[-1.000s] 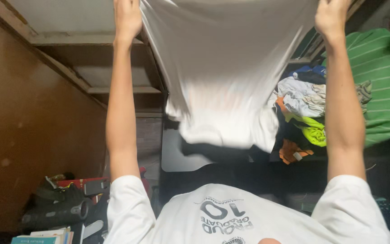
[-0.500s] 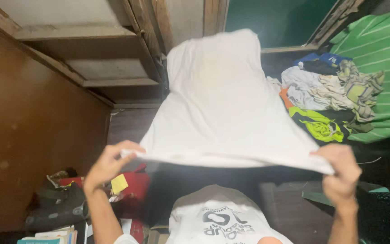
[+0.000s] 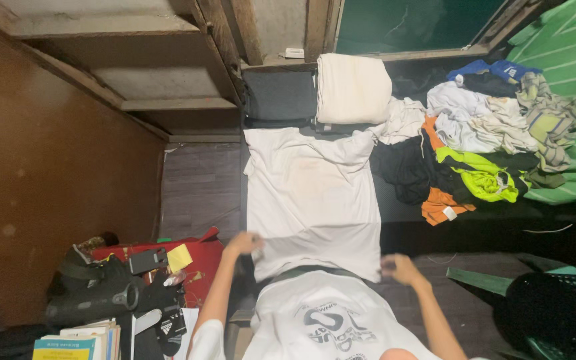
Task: The person folds several clean garments one at a time on a flat surface. They handle a blue and white shirt, green shorts, white pants, a black shirt, and a white shirt, smoothing and folding each into a neat stack.
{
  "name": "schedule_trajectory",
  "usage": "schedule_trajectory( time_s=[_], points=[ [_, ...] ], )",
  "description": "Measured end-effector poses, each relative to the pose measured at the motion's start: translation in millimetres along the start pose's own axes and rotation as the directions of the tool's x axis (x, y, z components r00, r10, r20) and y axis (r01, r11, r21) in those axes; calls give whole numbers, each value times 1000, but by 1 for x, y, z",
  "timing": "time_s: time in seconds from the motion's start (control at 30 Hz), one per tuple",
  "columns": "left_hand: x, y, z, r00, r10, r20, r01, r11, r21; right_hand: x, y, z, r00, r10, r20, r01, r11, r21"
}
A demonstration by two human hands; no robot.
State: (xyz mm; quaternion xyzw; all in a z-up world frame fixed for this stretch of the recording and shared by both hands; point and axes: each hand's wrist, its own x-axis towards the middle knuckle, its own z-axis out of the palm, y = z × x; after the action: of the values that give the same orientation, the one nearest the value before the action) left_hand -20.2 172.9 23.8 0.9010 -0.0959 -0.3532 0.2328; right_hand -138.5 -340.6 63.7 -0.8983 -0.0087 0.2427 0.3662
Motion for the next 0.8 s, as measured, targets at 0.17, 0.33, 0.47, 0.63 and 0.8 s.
schedule_trajectory(
  time_s=[0.17, 0.33, 0.47, 0.63, 0.8],
  points=[
    [96, 26, -59, 784, -93, -614, 83, 996, -46, 144, -23, -59, 802, -180, -569, 212, 977, -11],
    [153, 37, -81, 757, 44, -652, 112, 974, 195, 265, -57, -97, 677, -44, -735, 70, 998, 5],
    [157, 27, -70, 850, -187, -492, 278, 953, 118, 307, -56, -99, 748, -148, -647, -24, 968, -249],
    [127, 8, -46, 723, -107, -683, 247, 963, 111, 311, -28, -134, 705, 28, -708, -6, 999, 33],
    [124, -4, -50, 595, -386, -705, 157, 916, -369, 291, -14, -171, 815, 435, -382, -15, 676, 737]
  ],
)
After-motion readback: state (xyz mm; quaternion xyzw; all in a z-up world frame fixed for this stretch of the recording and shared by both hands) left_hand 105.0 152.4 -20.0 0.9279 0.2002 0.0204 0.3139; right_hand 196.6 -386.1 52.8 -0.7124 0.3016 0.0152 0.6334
